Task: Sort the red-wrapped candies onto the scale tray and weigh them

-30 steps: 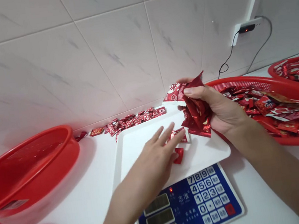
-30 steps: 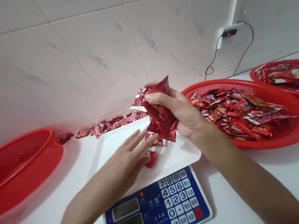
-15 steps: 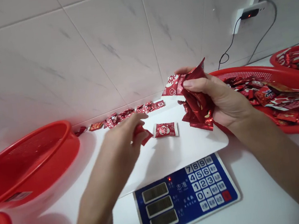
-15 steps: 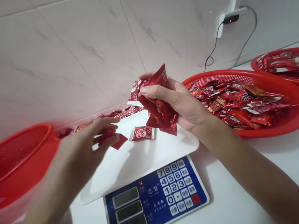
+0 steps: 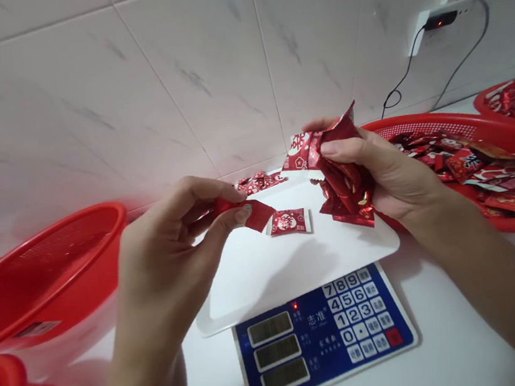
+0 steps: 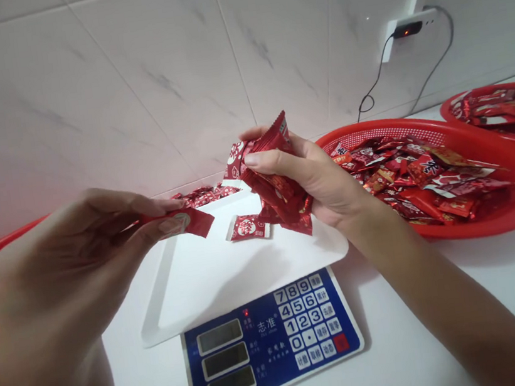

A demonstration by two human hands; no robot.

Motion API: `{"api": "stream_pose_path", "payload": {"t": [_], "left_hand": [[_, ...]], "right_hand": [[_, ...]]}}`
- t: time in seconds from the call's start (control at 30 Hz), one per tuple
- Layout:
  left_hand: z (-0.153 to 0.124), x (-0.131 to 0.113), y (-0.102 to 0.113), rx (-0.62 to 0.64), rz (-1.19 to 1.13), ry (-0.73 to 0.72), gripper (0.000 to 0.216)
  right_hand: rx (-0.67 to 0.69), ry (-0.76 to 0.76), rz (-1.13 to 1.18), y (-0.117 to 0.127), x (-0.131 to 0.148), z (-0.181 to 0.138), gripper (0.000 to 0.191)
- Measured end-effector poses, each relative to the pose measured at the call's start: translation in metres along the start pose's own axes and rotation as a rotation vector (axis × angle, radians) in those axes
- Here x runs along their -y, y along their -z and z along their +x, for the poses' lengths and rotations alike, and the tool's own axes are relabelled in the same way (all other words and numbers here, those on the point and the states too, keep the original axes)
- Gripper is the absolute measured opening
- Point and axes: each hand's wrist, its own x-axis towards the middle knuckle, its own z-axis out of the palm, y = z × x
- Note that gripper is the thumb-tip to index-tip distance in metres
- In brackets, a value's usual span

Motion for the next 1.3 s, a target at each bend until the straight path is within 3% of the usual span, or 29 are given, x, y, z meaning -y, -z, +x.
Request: {"api": "stream_pose_path", "payload": {"t": [0.3,0.47,0.67,0.77,0.83,0.97,1.17,1.3], "left_hand": [[0.0,0.009,-0.003,0.05,-0.047,0.053,0.015],[0.005,0.016,-0.007,0.242,0.079,0.151,0.009],[0.009,0.033,-0.008,0.409,0.19,0.119,0.01],[0.007,0.032,-0.008,0.354,0.282,0.076,0.016],[0.005,0.024,-0.009,0.274,0.21,0.01,0.024],[0.001,0.01,-0.011,0.343,0.094,-0.084,0.049],[-0.001,0.013,-0.011,0.352,0.217,-0.123,0.042],[0.001,0.013,-0.009,0.264,0.377,-0.201,0.025]], "right_hand": [[0.0,-0.015,0.022,0.0,-0.001,-0.001,0.033],[0.025,-0.036,0.005,0.002,-0.003,0.0,0.037],[0.148,-0.126,0.028,0.0,-0.005,0.001,0.036],[0.215,-0.199,0.058,0.0,-0.008,0.002,0.034],[0.261,-0.234,0.076,0.0,-0.012,0.002,0.034],[0.355,-0.289,0.075,0.0,-0.019,0.001,0.033],[0.361,-0.294,0.08,0.002,-0.025,0.003,0.037],[0.36,-0.315,0.059,0.003,-0.026,0.005,0.035]]}}
